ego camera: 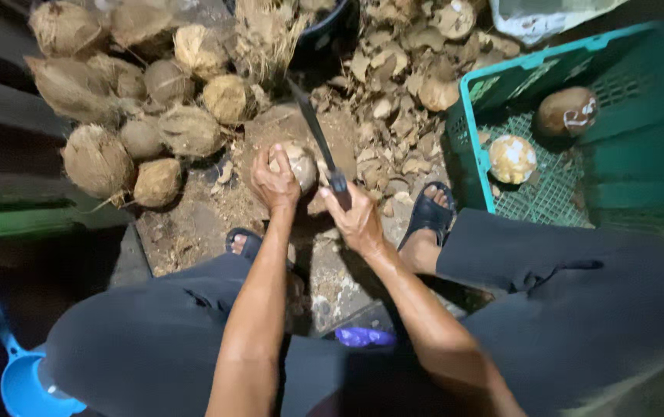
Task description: The person sits on a low stool and uses a machete to chop the husk off coconuts on a wooden chopping block, then tosses the husked coconuts into a green plastic crate. They repeatedly grab whole coconuts from a pile, strike and rotate them against the blade to strip the husk, and discard husk pieces on the ground.
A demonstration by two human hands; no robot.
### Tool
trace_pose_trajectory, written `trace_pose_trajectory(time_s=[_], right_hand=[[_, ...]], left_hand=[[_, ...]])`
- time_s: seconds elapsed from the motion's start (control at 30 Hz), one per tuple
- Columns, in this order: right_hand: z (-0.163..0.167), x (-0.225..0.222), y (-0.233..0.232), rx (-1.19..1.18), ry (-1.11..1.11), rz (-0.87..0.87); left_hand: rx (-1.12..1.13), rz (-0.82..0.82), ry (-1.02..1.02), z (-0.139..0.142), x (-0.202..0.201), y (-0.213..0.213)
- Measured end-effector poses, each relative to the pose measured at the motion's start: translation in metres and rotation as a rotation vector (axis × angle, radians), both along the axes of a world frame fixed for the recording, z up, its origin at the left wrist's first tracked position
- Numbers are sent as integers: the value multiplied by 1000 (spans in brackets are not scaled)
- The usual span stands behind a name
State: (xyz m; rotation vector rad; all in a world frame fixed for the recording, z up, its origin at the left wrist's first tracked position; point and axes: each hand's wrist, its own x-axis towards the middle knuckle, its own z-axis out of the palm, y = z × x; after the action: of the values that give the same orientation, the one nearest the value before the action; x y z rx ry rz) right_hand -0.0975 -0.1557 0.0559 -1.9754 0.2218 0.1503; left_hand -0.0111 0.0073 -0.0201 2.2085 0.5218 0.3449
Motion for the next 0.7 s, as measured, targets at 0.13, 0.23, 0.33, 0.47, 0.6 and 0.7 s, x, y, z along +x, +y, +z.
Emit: trace_pose_trajectory(time_s=[0.13, 0.23, 0.33, 0.47, 0.6, 0.7], right_hand=[[-17, 5, -8, -174, 126, 216], [-20, 3, -10, -86, -58, 65], [-16, -2, -8, 77, -20, -25], [-13, 0, -5, 10, 154, 15], [-19, 0, -5, -51, 134, 45], [-21, -3, -2, -64, 30, 44]], left_hand=[[13, 24, 1, 5, 1, -5], [0, 20, -55, 2, 1, -4], [-3, 0, -33, 3, 0, -2], [-55, 19, 7, 4, 3, -1], [-28, 10, -47, 5, 4, -3], [14, 33, -39, 4, 2, -2]])
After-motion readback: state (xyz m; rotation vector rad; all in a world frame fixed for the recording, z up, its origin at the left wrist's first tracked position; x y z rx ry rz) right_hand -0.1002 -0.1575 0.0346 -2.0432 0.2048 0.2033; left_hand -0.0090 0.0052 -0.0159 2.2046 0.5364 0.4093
